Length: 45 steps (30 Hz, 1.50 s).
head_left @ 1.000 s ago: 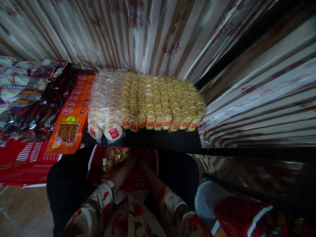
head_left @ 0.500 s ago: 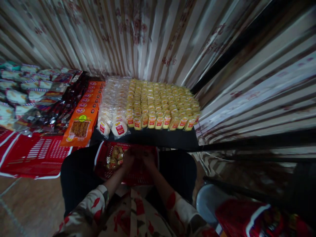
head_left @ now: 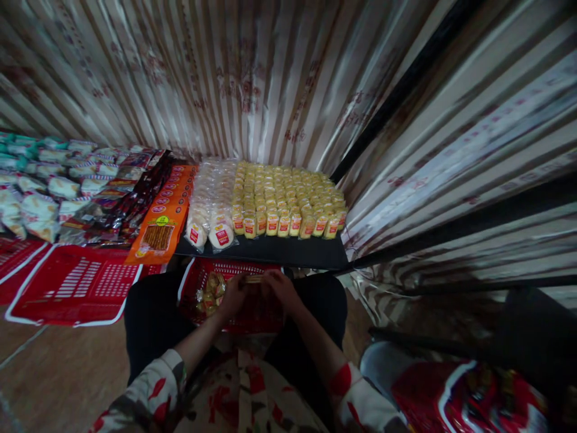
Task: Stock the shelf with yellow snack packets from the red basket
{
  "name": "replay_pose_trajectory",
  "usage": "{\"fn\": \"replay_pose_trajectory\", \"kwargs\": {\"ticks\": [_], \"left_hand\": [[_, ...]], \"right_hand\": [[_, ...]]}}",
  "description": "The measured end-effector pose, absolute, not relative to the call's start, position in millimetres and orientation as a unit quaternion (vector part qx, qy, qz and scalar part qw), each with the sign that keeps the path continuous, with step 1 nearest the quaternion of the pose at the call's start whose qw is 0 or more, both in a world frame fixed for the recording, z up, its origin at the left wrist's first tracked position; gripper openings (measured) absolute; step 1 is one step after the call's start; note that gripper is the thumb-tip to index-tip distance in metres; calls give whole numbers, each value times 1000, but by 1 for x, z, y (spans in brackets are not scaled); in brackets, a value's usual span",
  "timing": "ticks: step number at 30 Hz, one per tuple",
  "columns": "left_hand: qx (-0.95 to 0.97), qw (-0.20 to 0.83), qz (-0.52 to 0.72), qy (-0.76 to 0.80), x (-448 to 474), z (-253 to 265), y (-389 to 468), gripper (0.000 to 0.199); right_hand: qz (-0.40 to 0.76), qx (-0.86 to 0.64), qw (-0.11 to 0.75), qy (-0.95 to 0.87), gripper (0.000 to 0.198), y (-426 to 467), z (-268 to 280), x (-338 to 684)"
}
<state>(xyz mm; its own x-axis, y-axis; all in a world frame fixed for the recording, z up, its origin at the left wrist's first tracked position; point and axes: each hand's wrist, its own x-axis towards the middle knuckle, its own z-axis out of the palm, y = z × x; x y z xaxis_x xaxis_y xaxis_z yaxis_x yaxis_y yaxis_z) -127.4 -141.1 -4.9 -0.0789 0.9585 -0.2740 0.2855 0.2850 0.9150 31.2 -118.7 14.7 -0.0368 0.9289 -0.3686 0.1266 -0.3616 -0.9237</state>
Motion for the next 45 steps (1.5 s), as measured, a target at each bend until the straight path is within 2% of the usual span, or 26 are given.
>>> {"fn": "replay_pose_trajectory", "kwargs": {"ticks": [5, 10, 15, 19, 22, 25, 29, 34, 39, 45], "left_hand": [[461, 541, 376, 594, -123, 5, -143, 24], [362, 642, 398, 545, -114, 19, -141, 40], [365, 646, 399, 539, -102, 33, -138, 39], [458, 586, 375, 554, -91, 41, -129, 29], [550, 438, 364, 611, -84, 48, -119, 24], [612, 330, 347, 629, -77, 58, -111, 28], [650, 319, 341, 600, -66, 64, -101, 29], [622, 320, 361, 616, -60, 58, -90, 23], [592, 293, 384, 645, -72, 53, -79, 20], [593, 279, 362, 662, -89, 58, -61, 23]], "right_hand": [[624, -535, 355, -446, 34, -112, 41, 37], [661, -484, 367, -441, 37, -111, 48, 38], [635, -480, 427, -429, 38, -115, 49, 39], [603, -488, 449, -443, 39, -113, 56, 47], [559, -508, 441, -485, 40, -108, 63, 57], [501, -527, 429, -536, 40, -101, 68, 68], [442, -554, 410, -574, 39, -95, 72, 77], [416, -564, 444, -558, 37, -90, 65, 75], [390, -584, 418, -576, 24, -83, 50, 59], [385, -590, 439, -558, 19, -65, 43, 33]]}}
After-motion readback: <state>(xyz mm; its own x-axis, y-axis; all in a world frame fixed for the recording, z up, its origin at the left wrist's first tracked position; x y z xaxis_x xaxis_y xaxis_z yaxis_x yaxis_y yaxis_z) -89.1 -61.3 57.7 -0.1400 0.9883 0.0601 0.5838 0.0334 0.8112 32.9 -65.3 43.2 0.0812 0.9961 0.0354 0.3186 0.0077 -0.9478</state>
